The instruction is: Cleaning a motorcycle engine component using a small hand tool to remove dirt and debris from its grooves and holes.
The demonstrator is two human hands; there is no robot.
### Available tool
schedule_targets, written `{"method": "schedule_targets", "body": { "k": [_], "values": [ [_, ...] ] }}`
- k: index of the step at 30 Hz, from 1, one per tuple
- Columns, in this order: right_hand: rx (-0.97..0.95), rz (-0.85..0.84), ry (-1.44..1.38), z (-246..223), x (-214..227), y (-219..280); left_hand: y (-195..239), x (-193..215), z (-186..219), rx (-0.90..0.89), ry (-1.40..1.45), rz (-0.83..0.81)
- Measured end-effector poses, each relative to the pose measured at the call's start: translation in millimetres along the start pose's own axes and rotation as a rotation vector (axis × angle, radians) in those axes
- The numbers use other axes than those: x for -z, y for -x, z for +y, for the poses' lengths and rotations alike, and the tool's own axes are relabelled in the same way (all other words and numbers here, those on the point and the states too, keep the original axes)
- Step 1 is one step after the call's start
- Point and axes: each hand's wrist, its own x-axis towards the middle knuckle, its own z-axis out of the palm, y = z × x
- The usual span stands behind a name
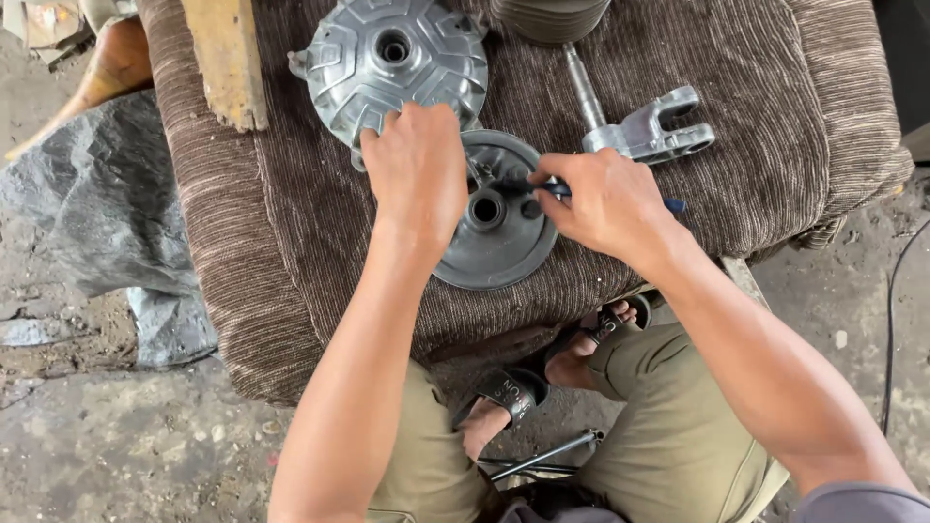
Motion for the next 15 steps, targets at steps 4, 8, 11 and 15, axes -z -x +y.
{"method": "schedule_targets", "body": {
  "k": [4, 8, 11, 15],
  "values": [
    [-0.026, -0.206, 0.024, -4.5, 21.1, 6.8, 4.2, 10.7, -5.1, -0.062, 0.05, -0.029],
    [-0.118, -0.29, -0.011, -3.7, 16.8, 13.2, 14.4, -7.0, -11.7, -0.085, 0.039, -0.029],
    [-0.068, -0.202, 0.027, -2.5, 14.8, 13.5, 11.6, -8.1, -15.4, -0.095, 0.055, 0.029],
    [0.04, -0.043, -0.011, 22.6, 3.6, -5.7, 14.5, -10.0, -17.4, -0.1, 0.076, 0.058]
  ]
}}
